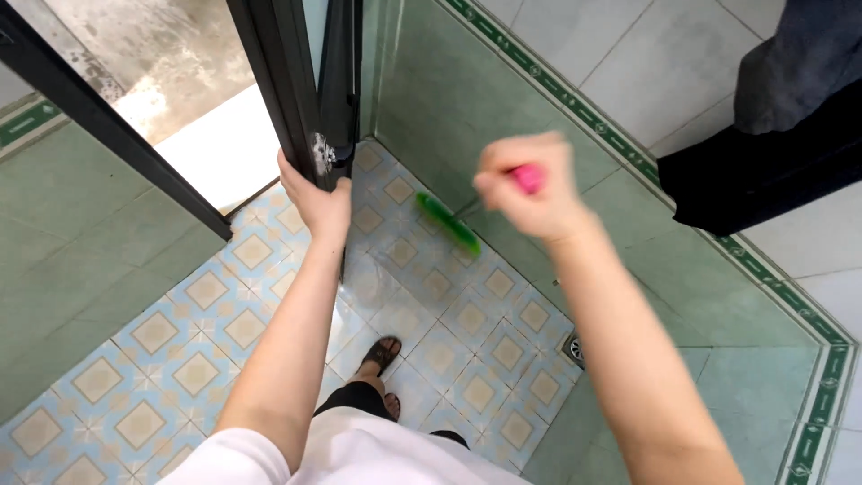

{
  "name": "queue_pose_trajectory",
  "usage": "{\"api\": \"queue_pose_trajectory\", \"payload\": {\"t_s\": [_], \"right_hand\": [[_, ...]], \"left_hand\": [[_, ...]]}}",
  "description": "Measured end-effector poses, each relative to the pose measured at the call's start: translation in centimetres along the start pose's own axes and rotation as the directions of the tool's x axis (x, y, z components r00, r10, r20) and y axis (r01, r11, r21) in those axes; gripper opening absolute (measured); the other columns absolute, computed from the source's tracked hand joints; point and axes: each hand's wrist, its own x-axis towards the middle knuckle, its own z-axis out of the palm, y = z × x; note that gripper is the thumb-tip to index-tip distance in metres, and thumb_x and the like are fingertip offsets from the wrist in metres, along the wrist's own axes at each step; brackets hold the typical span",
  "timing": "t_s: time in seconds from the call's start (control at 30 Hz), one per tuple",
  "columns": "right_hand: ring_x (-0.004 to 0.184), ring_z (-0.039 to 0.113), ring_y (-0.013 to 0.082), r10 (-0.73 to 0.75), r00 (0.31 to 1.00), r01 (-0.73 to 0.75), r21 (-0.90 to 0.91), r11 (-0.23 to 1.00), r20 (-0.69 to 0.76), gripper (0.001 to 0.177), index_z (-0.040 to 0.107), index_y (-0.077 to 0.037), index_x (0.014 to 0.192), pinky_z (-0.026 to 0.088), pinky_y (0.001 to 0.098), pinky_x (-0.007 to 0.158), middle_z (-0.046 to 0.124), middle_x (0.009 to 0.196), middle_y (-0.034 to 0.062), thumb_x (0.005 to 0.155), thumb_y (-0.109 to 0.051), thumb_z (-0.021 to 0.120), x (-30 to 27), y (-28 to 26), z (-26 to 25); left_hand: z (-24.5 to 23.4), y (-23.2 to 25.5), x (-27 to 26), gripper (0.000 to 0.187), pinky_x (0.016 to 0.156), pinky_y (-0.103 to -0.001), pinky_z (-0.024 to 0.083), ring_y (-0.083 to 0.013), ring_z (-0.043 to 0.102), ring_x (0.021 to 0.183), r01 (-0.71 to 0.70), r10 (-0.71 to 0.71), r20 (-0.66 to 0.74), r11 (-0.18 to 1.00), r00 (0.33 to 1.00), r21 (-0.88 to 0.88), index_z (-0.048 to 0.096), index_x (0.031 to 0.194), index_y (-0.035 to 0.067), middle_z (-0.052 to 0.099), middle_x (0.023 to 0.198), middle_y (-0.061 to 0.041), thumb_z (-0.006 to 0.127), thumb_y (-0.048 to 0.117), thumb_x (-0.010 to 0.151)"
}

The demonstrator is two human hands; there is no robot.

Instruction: Scrubbing the bathroom floor with a long-handled brush and water.

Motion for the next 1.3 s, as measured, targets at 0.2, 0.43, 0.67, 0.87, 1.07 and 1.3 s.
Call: {"api": "queue_pose_trajectory", "payload": {"t_s": [0.2, 0.43, 0.67, 0.87, 1.07, 1.3], "right_hand": [[0.063, 0.042, 0.0096, 0.374, 0.927, -0.373, 0.141, 0.917, 0.019, 0.026, 0.047, -0.003, 0.067, 0.035, 0.0290, 0.057, 0.046, 0.063, 0.0007, 0.082, -0.006, 0.068, -6.9, 10.3, 5.9], [0.060, 0.042, 0.0113, 0.439, 0.893, -0.449, 0.238, 0.861, 0.096, 0.030, 0.047, -0.002, 0.064, 0.031, 0.0299, 0.055, 0.046, 0.061, 0.0013, 0.081, -0.014, 0.069, -9.4, 2.9, 0.8], [0.054, 0.048, 0.0173, 0.489, 0.852, -0.375, 0.432, 0.820, -0.188, 0.025, 0.051, 0.000, 0.061, 0.042, 0.0312, 0.056, 0.054, 0.059, 0.0085, 0.080, -0.010, 0.063, -13.2, -3.3, -5.1], [0.058, 0.053, 0.0187, 0.494, 0.793, -0.451, 0.203, 0.869, -0.356, 0.020, 0.052, 0.000, 0.065, 0.044, 0.0312, 0.059, 0.056, 0.063, 0.0071, 0.080, -0.007, 0.063, -18.8, -6.6, -7.8], [0.065, 0.055, 0.0165, 0.592, 0.659, -0.659, 0.024, 0.752, -0.463, 0.012, 0.061, 0.000, 0.076, 0.046, 0.0290, 0.062, 0.061, 0.074, 0.0041, 0.083, -0.001, 0.071, -28.9, -2.0, -4.8], [0.051, 0.051, 0.0205, 0.485, 0.528, -0.211, 0.445, 0.870, -0.697, 0.024, 0.056, 0.003, 0.080, 0.046, 0.0381, 0.055, 0.057, 0.066, 0.0147, 0.102, 0.009, 0.049, -30.4, -4.3, -9.6]], "left_hand": [[2.2, -1.4, -3.4, 0.106, 0.125, -0.048, 0.026, -0.0461, 0.032, 0.149, -0.089, 0.088, 0.032, 0.995, 0.996, 0.053, 0.016, 0.162, 0.004, 0.033, 0.159, -0.028, 0.075, 0.000, 0.073], [5.2, 1.4, -7.9, 0.108, 0.127, -0.048, 0.021, -0.0448, 0.022, 0.154, -0.166, 0.163, 0.195, 0.986, 0.967, 0.000, 0.010, 0.160, 0.001, 0.024, 0.164, -0.028, 0.077, 0.003, 0.076], [12.6, 5.1, -25.6, 0.100, 0.118, -0.046, 0.029, -0.0445, 0.033, 0.143, -0.133, 0.229, 0.727, 0.973, 0.647, -0.188, 0.025, 0.152, -0.002, 0.034, 0.153, -0.028, 0.080, 0.006, 0.069], [24.4, 2.9, -39.0, 0.022, 0.094, -0.040, 0.057, -0.0322, 0.070, 0.104, 0.109, 0.160, 0.876, 0.966, 0.455, -0.234, 0.072, 0.110, 0.010, 0.072, 0.111, -0.015, 0.069, 0.017, 0.089], [25.5, 3.6, -39.2, 0.035, 0.094, -0.052, 0.045, -0.0340, 0.065, 0.104, -0.141, 0.177, 0.983, 0.975, 0.042, -0.169, 0.073, 0.097, 0.016, 0.072, 0.105, -0.010, 0.078, 0.038, 0.071], [20.2, 7.8, -38.4, 0.028, 0.083, -0.048, 0.055, -0.0361, 0.071, 0.094, -0.275, 0.019, 0.997, 0.961, -0.073, -0.038, 0.076, 0.093, 0.018, 0.075, 0.093, -0.012, 0.067, 0.041, 0.080]]}}
